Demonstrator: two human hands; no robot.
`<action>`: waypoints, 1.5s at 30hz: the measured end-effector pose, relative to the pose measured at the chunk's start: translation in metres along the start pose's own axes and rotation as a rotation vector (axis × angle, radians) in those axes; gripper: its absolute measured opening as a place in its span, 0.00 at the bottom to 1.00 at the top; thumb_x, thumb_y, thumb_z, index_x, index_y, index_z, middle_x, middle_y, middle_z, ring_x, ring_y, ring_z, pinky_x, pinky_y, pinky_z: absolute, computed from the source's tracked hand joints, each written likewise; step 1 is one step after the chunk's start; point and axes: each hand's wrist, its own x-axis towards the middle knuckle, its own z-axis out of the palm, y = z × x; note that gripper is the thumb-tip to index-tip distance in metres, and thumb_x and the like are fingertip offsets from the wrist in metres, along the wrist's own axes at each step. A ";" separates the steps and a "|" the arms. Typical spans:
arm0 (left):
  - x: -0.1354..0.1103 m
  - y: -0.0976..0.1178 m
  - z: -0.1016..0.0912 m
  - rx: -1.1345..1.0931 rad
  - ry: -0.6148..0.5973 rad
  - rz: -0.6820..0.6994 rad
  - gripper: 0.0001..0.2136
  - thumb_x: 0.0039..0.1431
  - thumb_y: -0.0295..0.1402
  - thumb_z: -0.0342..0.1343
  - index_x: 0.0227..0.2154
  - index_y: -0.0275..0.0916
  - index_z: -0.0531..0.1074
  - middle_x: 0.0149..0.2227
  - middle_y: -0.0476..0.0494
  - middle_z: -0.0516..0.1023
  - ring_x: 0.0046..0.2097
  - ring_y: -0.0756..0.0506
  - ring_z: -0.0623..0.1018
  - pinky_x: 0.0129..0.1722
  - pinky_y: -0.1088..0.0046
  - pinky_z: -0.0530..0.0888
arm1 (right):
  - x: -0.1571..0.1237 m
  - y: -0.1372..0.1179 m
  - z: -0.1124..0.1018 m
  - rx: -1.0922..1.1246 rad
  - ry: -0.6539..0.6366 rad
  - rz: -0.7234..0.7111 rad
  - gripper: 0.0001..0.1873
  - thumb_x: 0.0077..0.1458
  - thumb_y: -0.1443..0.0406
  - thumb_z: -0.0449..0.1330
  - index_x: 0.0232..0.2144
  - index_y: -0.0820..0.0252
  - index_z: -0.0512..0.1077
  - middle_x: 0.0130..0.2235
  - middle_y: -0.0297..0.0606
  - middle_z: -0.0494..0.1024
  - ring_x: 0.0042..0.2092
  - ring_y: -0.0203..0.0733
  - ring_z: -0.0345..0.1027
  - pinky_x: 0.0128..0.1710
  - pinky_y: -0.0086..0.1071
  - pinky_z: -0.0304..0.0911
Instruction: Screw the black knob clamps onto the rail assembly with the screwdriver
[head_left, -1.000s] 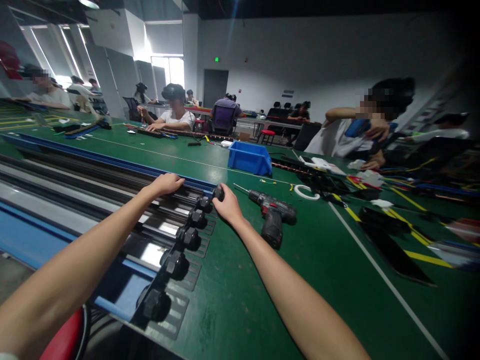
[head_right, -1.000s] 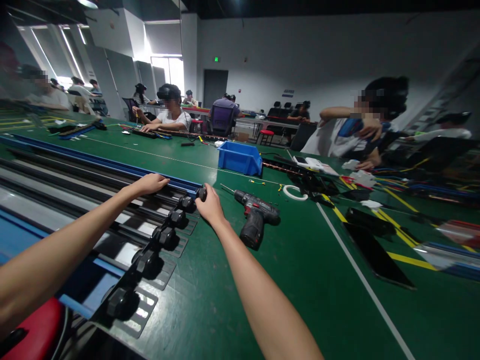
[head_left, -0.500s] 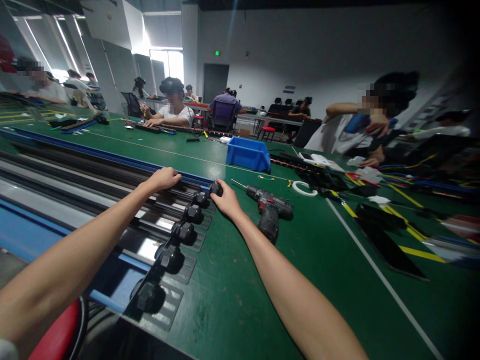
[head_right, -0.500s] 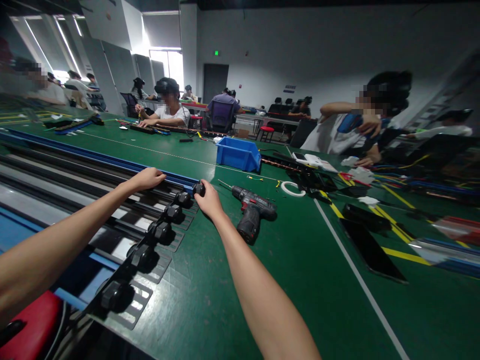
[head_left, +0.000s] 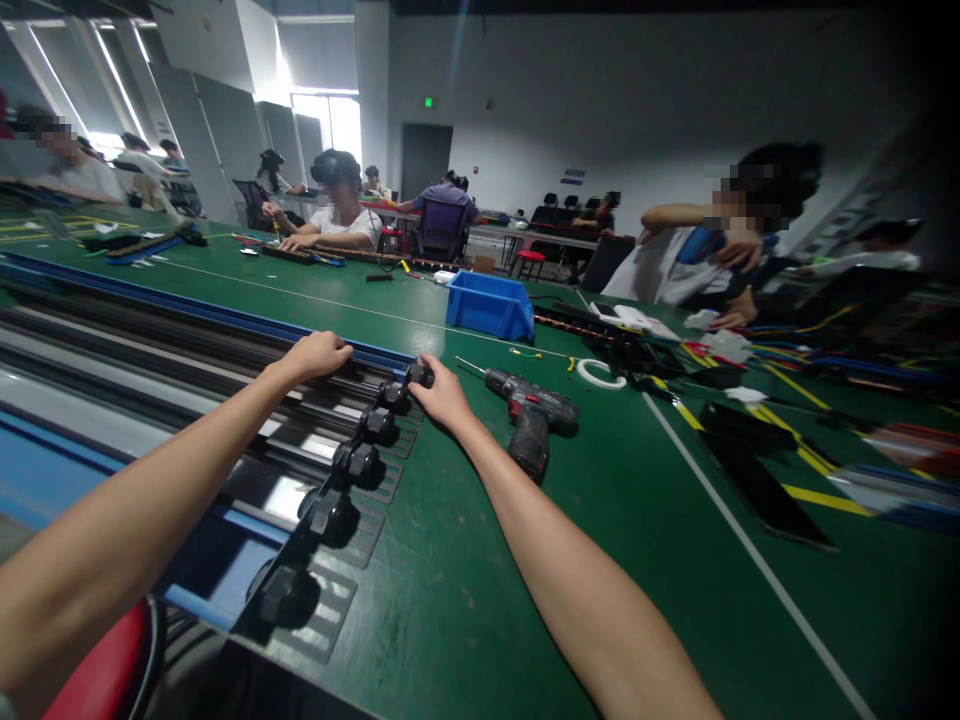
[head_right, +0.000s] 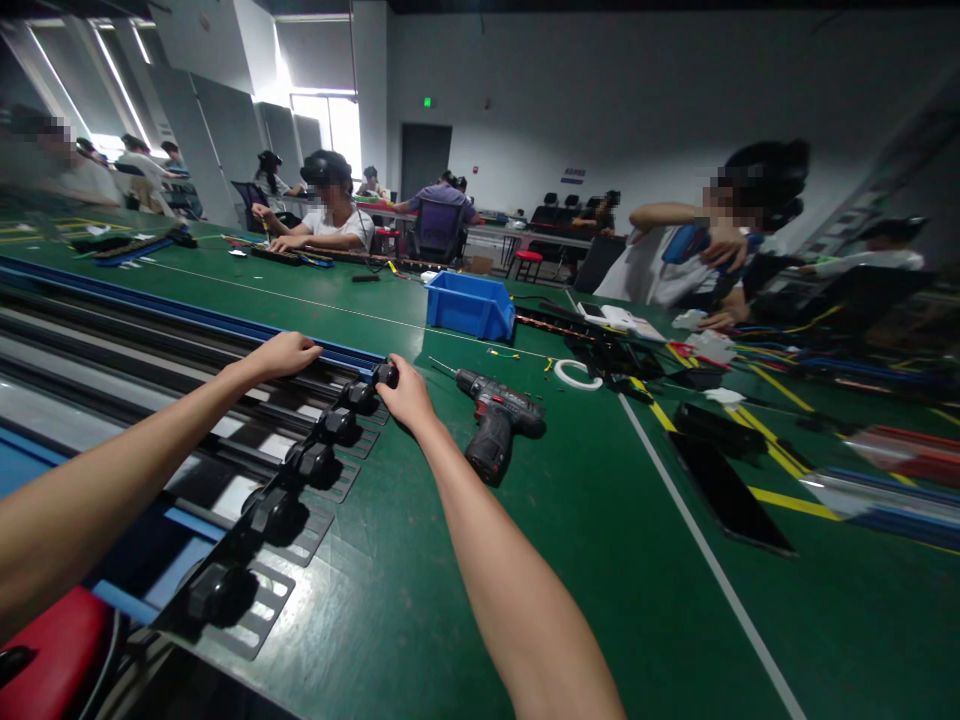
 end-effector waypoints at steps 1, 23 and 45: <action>0.000 0.000 0.000 0.005 0.001 -0.013 0.23 0.59 0.49 0.42 0.24 0.39 0.76 0.29 0.34 0.79 0.35 0.36 0.79 0.33 0.68 0.67 | 0.001 0.000 0.000 0.006 -0.005 -0.001 0.32 0.48 0.68 0.64 0.58 0.64 0.68 0.53 0.46 0.77 0.53 0.48 0.72 0.57 0.40 0.64; 0.003 -0.001 0.002 0.048 -0.035 -0.191 0.26 0.58 0.50 0.42 0.29 0.35 0.79 0.35 0.27 0.81 0.43 0.32 0.79 0.39 0.66 0.72 | 0.014 0.006 0.012 0.023 -0.029 -0.093 0.28 0.49 0.66 0.66 0.55 0.58 0.71 0.52 0.42 0.78 0.53 0.46 0.73 0.57 0.39 0.65; 0.002 -0.001 0.001 0.074 -0.057 -0.150 0.27 0.60 0.49 0.39 0.30 0.35 0.79 0.37 0.26 0.81 0.45 0.31 0.79 0.41 0.65 0.71 | 0.011 0.007 0.016 0.016 -0.023 -0.020 0.21 0.50 0.64 0.66 0.47 0.55 0.68 0.45 0.36 0.78 0.47 0.43 0.72 0.52 0.39 0.65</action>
